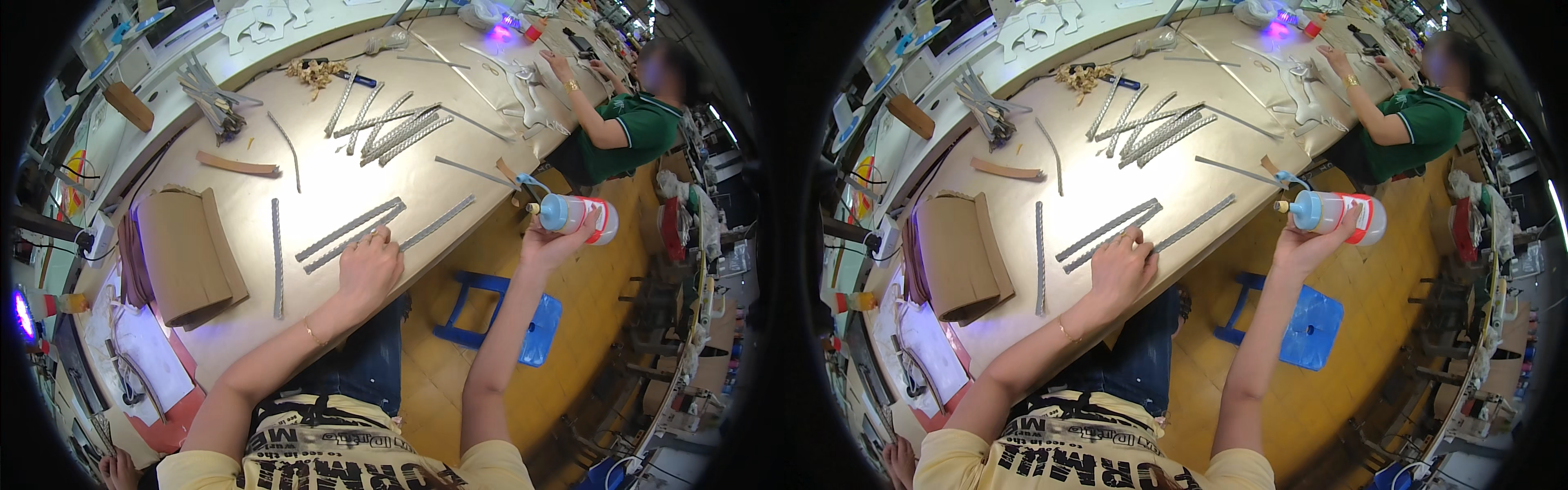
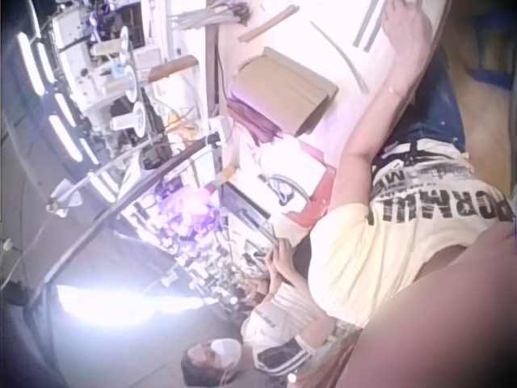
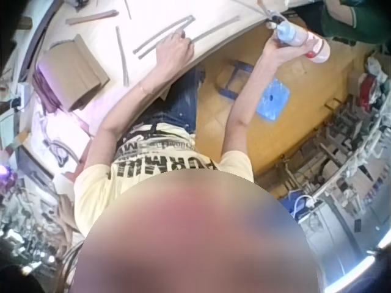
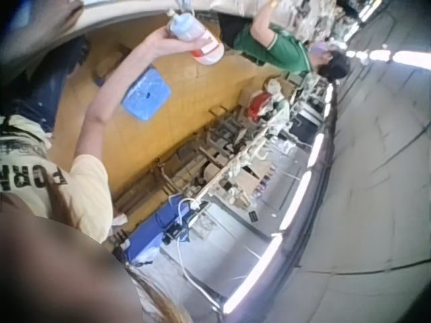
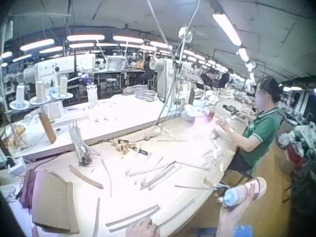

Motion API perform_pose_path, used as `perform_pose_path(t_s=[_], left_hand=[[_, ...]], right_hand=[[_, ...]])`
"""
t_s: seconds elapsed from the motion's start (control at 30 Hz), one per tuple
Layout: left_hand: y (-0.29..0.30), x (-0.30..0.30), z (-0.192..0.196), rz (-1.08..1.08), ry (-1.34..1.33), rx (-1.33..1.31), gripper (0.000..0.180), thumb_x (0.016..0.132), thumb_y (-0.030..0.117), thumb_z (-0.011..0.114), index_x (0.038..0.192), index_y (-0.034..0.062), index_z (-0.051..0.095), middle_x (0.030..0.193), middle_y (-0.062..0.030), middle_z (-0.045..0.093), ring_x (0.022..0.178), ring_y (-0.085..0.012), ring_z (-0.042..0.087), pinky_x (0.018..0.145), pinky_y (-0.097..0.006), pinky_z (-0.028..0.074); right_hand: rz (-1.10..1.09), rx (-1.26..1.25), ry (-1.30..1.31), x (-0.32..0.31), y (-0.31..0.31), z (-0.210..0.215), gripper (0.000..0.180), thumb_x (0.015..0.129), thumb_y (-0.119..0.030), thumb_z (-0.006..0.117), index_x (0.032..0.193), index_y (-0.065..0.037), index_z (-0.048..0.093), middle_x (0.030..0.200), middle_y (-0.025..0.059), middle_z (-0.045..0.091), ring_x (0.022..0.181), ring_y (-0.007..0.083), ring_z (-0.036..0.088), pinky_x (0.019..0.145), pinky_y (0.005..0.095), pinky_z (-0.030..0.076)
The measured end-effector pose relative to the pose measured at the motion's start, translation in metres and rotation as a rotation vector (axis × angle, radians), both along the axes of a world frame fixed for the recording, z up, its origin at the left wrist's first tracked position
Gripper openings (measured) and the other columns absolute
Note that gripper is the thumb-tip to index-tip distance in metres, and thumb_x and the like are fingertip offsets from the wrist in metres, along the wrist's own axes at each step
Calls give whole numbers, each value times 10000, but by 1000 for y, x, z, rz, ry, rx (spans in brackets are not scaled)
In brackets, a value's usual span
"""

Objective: The person assembles decorative braided strips by wrapping them around a curved cardboard form, applying glue from a bottle, and pressing the braids into place. They handle multiple braided strips and cardboard pieces, arranging them on the workbench.

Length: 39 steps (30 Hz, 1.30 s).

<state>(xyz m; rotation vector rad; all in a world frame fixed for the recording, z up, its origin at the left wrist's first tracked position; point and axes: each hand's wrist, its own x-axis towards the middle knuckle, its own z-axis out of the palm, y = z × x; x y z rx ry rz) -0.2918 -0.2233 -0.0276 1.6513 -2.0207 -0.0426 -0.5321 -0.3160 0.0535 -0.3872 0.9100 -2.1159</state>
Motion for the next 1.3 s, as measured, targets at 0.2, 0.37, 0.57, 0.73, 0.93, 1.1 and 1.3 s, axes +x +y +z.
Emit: perform_pose_path(t_s=[0.2, 0.37, 0.57, 0.73, 0.93, 1.1, 1.3], left_hand=[[27, 20, 22, 60, 16, 51, 242, 799, 261, 710, 991, 119, 672, 1001, -58, 593, 815, -215, 621, 694, -364, 463], [97, 45, 43, 136, -46, -24, 442, 786, 301, 750, 1186, 156, 630, 1121, -44, 579, 824, -183, 594, 809, -383, 410], [218, 112, 20, 486, -145, -32, 602, 758, 260, 755, 1295, 76, 556, 1322, -212, 469, 1195, -342, 456, 991, -465, 287], [262, 154, -8, 889, -21, -128, 647, 811, 334, 683, 1357, 62, 470, 1437, -225, 351, 1301, -372, 346, 1045, -514, 253], [262, 153, -15, 844, -75, -88, 619, 821, 326, 662, 1347, 56, 476, 1454, -227, 330, 1303, -396, 338, 1055, -535, 256], [261, 152, -7, 883, -18, -80, 565, 827, 311, 660, 1314, 62, 520, 1451, -217, 342, 1305, -377, 353, 1058, -517, 265], [258, 152, -11, 866, -19, -94, 462, 814, 266, 671, 1224, 65, 597, 1411, -205, 403, 1314, -368, 367, 1062, -495, 282]], right_hand=[[28, 164, 1289, 5, -31, 47, 506, 805, -296, 752, 1199, -52, 551, 1075, 114, 632, 964, 265, 636, 819, 373, 520], [100, 351, 2395, 35, -59, 77, 542, 664, -205, 788, 1172, -172, 600, 1016, 103, 616, 1008, 290, 589, 831, 427, 459], [-171, -20, 2795, 85, -87, 62, 174, 795, -136, 643, 960, -141, 696, 997, 86, 605, 1095, 263, 511, 996, 490, 336], [-193, -288, 2835, 103, -84, 53, 181, 841, -148, 583, 958, -137, 721, 1010, 84, 605, 1140, 254, 480, 1067, 468, 269], [-329, -353, 2927, 141, -97, 50, 189, 848, -175, 571, 934, -153, 738, 1082, 90, 640, 1200, 253, 458, 1093, 454, 249], [-443, -334, 3037, 188, -115, 55, 166, 821, -190, 577, 856, -166, 738, 1123, 86, 633, 1238, 239, 428, 1120, 450, 208], [-642, -120, 3316, 202, -159, 52, 258, 904, -232, 538, 1082, -198, 721, 1362, 65, 552, 1359, 238, 353, 1149, 488, 127]])
